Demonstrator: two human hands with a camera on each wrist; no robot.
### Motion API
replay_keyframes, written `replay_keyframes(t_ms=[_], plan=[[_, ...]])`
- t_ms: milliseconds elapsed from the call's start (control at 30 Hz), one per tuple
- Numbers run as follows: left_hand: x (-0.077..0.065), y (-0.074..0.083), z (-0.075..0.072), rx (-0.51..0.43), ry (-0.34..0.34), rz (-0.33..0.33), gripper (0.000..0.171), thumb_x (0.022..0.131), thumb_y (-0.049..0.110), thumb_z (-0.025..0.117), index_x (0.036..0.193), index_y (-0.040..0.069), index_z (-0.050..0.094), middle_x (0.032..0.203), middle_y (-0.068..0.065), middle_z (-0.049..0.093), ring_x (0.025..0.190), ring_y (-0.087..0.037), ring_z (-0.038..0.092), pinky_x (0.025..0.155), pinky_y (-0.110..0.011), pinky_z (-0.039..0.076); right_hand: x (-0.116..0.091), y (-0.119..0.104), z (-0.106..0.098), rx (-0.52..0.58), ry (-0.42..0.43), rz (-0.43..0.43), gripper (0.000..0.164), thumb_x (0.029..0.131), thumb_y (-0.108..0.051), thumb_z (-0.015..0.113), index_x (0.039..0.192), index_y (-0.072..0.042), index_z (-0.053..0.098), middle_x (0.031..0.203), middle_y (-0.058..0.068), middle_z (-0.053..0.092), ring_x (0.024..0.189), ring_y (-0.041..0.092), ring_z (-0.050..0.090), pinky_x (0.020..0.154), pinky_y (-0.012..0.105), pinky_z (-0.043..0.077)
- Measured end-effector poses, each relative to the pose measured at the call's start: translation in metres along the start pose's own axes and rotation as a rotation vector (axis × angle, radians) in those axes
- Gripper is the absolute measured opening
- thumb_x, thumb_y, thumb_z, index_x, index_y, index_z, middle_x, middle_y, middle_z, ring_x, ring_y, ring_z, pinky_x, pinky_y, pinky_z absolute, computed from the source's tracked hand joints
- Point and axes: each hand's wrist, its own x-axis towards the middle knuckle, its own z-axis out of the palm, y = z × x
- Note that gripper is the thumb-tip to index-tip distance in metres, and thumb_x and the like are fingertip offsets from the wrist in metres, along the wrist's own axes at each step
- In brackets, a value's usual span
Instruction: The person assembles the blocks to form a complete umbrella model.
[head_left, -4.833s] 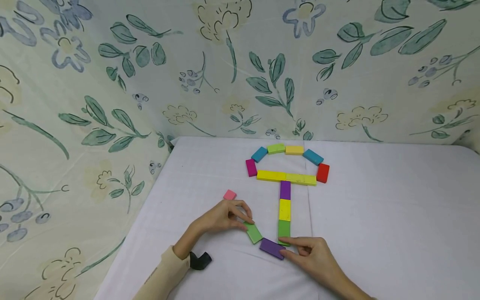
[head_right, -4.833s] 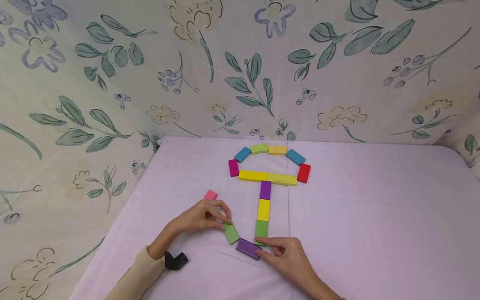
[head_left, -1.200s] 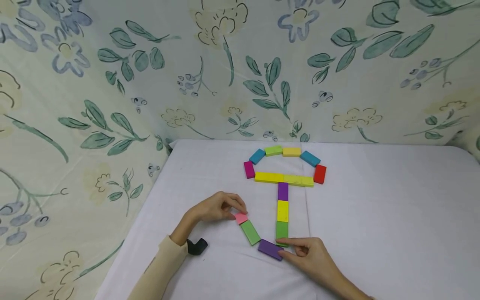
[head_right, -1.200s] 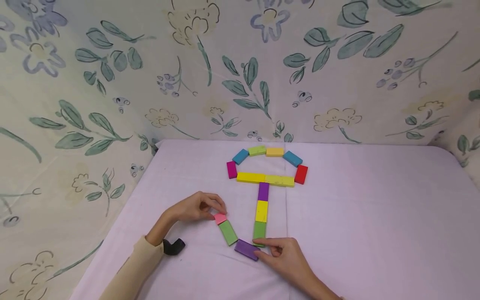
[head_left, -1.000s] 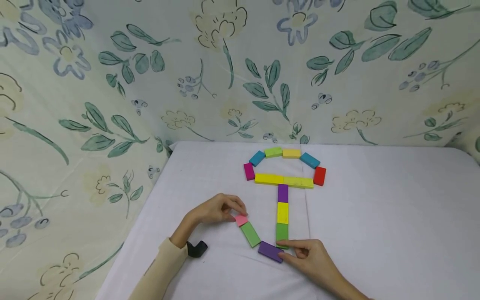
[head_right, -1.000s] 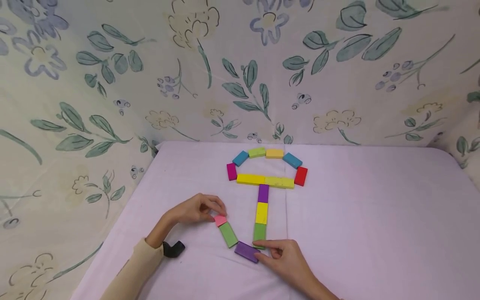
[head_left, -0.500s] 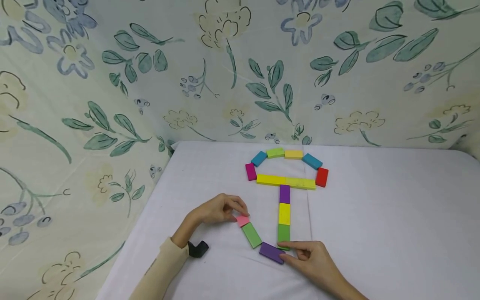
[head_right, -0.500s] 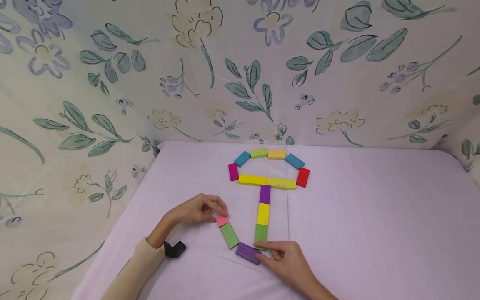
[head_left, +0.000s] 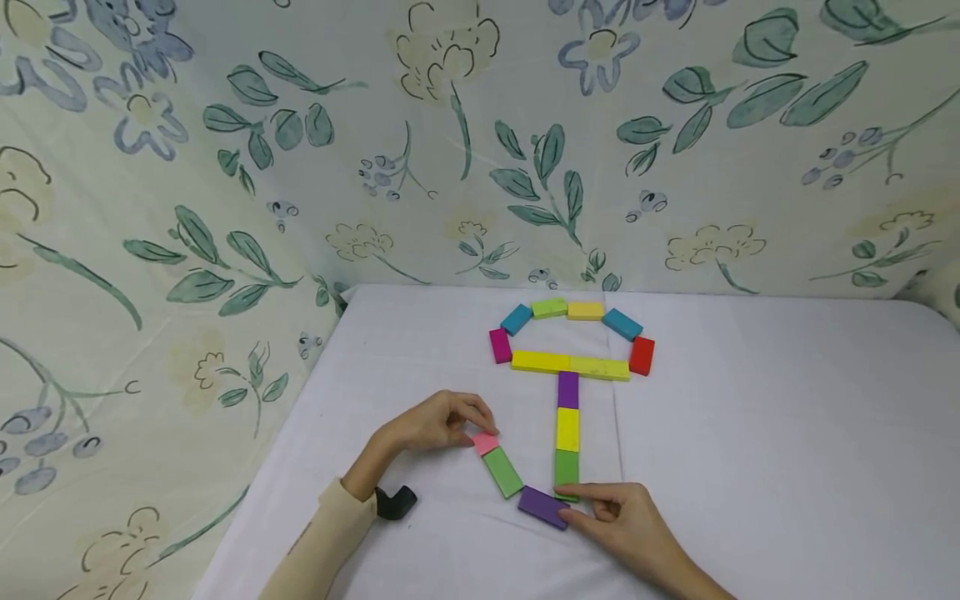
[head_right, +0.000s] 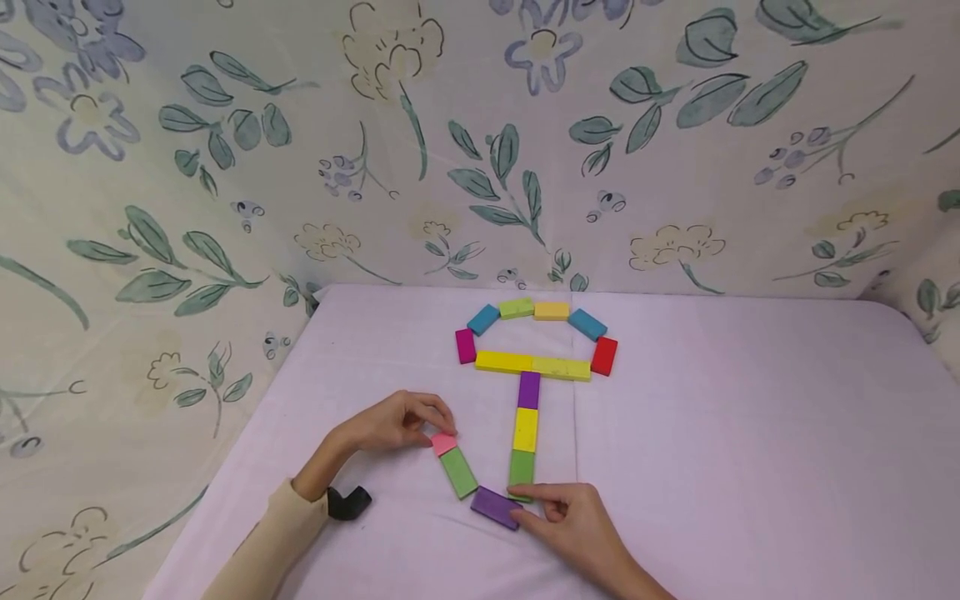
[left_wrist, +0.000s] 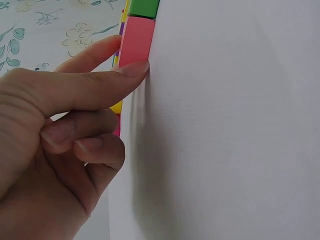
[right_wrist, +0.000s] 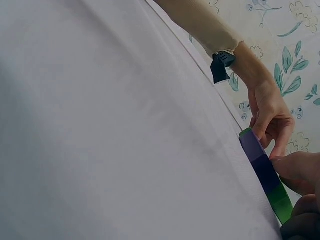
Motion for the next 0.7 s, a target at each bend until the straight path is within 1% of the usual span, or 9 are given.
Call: replay_keyframes(t_ms=[100,267,333,400,500,533,600,633,700], plan=[[-0.001,0.001,0.001,0.024,-0.003,-0.002,0.036,0.090,-0.010,0.071,0.118,0.011,0.079,0.120,-0.008,0.069,0.058,-0.005,0.037,0.058,-0.017,0.034,0.000,0.001,0.001,0.015,-0.004,-0.014,0.024,0.083,-0.032,0.088,0.105,-0.025,0.083,0.056,-0.008,0.032,0.050,-0.001,0.028,0.046,0.017,0.023],[-0.003,0.002,0.000,0.077,0.000,-0.040,0.046,0.092,-0.001,0.074,0.135,0.018,0.071,0.127,-0.003,0.065,0.064,-0.006,0.042,0.060,-0.017,0.036,-0.001,0.001,-0.004,0.059,-0.031,-0.053,0.027,0.087,-0.034,0.083,0.112,-0.024,0.082,0.057,-0.009,0.033,0.051,-0.002,0.029,0.046,0.017,0.026],[-0.005,0.002,-0.003,0.099,0.023,-0.058,0.050,0.094,0.004,0.074,0.140,0.020,0.067,0.128,-0.001,0.063,0.067,-0.006,0.043,0.062,-0.017,0.038,0.000,-0.001,-0.010,0.070,-0.045,-0.083,0.028,0.090,-0.032,0.081,0.116,-0.021,0.080,0.060,-0.009,0.039,0.052,-0.002,0.032,0.047,0.017,0.029],[-0.007,0.002,-0.007,0.114,0.067,-0.066,0.051,0.095,0.009,0.074,0.143,0.020,0.064,0.128,-0.002,0.063,0.070,-0.007,0.046,0.064,-0.018,0.040,0.001,-0.004,-0.019,0.061,-0.045,-0.133,0.029,0.093,-0.029,0.078,0.120,-0.018,0.079,0.065,-0.006,0.046,0.054,-0.001,0.038,0.048,0.018,0.033],[-0.008,0.003,-0.013,0.157,0.152,-0.067,0.051,0.096,0.016,0.075,0.145,0.018,0.062,0.130,-0.004,0.062,0.075,-0.010,0.054,0.067,-0.019,0.044,0.006,-0.011,-0.039,-0.011,0.003,-0.174,0.029,0.097,-0.024,0.073,0.125,-0.015,0.076,0.082,-0.001,0.064,0.062,0.003,0.048,0.054,0.020,0.042],[-0.009,0.004,-0.015,0.173,0.182,-0.066,0.052,0.096,0.018,0.075,0.146,0.017,0.061,0.132,-0.005,0.061,0.079,-0.012,0.057,0.068,-0.020,0.047,0.009,-0.014,-0.047,-0.056,0.035,-0.181,0.030,0.098,-0.023,0.072,0.127,-0.015,0.075,0.087,0.001,0.067,0.065,0.005,0.051,0.055,0.020,0.044],[-0.008,0.006,-0.018,0.206,0.235,-0.065,0.054,0.096,0.021,0.075,0.147,0.015,0.060,0.138,-0.007,0.058,0.089,-0.015,0.063,0.073,-0.024,0.053,0.015,-0.020,-0.063,-0.153,0.118,-0.174,0.030,0.100,-0.023,0.071,0.129,-0.017,0.074,0.089,0.003,0.067,0.069,0.009,0.054,0.058,0.021,0.046],[-0.007,0.008,-0.019,0.218,0.259,-0.064,0.054,0.097,0.021,0.075,0.148,0.015,0.058,0.141,-0.008,0.057,0.097,-0.018,0.065,0.077,-0.027,0.056,0.018,-0.023,-0.071,-0.209,0.161,-0.169,0.031,0.100,-0.024,0.071,0.130,-0.017,0.074,0.091,0.002,0.068,0.071,0.010,0.055,0.059,0.021,0.047],[-0.005,0.011,-0.022,0.257,0.302,-0.059,0.055,0.099,0.019,0.071,0.151,0.014,0.055,0.149,-0.009,0.052,0.118,-0.024,0.064,0.094,-0.038,0.058,0.026,-0.028,-0.087,-0.310,0.235,-0.169,0.034,0.100,-0.024,0.070,0.133,-0.016,0.071,0.093,0.004,0.067,0.075,0.014,0.057,0.059,0.021,0.048]])
